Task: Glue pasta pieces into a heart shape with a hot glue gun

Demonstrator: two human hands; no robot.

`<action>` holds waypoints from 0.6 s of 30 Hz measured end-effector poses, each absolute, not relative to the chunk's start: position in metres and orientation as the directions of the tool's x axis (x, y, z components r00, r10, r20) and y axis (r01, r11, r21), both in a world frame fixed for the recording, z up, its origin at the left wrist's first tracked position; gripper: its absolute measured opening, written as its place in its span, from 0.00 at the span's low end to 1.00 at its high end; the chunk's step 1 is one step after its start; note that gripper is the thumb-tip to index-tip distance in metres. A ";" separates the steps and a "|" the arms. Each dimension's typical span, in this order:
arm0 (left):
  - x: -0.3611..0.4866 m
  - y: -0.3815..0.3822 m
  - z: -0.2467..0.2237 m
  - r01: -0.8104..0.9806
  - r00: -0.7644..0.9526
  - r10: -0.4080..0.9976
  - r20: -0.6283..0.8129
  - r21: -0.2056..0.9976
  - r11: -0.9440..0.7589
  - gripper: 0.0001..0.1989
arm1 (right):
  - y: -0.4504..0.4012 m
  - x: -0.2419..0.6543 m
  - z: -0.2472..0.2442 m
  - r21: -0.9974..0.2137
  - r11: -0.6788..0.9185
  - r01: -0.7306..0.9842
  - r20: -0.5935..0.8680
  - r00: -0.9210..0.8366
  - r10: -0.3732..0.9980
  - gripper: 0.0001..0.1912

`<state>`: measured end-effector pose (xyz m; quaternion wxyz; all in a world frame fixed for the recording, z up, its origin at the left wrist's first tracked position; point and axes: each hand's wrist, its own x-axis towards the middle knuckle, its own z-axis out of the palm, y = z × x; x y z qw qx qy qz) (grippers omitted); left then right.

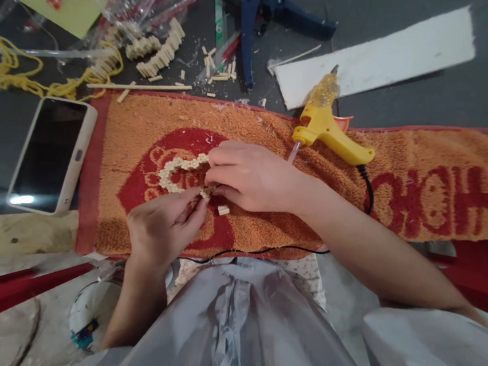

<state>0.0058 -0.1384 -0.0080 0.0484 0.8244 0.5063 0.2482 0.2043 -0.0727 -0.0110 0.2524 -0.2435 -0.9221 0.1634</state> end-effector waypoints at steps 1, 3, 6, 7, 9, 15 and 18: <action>0.006 -0.138 -0.008 0.809 0.364 0.859 0.360 0.336 -0.483 0.09 | -0.073 0.204 -0.011 -0.422 0.830 0.366 0.389 -0.754 0.530 0.08; 0.006 -0.138 -0.009 0.807 0.364 0.860 0.357 0.340 -0.483 0.08 | -0.072 0.204 -0.011 -0.421 0.830 0.365 0.391 -0.753 0.529 0.08; 0.005 -0.138 -0.009 0.810 0.363 0.861 0.356 0.337 -0.481 0.08 | -0.072 0.204 -0.012 -0.424 0.831 0.359 0.390 -0.756 0.526 0.09; 0.005 -0.138 -0.009 0.810 0.363 0.861 0.355 0.336 -0.480 0.08 | -0.072 0.204 -0.012 -0.427 0.830 0.358 0.389 -0.756 0.526 0.09; 0.004 -0.139 -0.009 0.811 0.364 0.861 0.355 0.333 -0.480 0.08 | -0.072 0.204 -0.013 -0.438 0.825 0.359 0.384 -0.755 0.532 0.09; 0.004 -0.139 -0.010 0.810 0.363 0.856 0.369 0.330 -0.486 0.08 | -0.072 0.205 -0.013 -0.457 0.814 0.358 0.369 -0.757 0.539 0.09; 0.004 -0.140 -0.011 0.812 0.362 0.854 0.375 0.322 -0.486 0.08 | -0.071 0.205 -0.010 -0.465 0.803 0.374 0.344 -0.759 0.552 0.08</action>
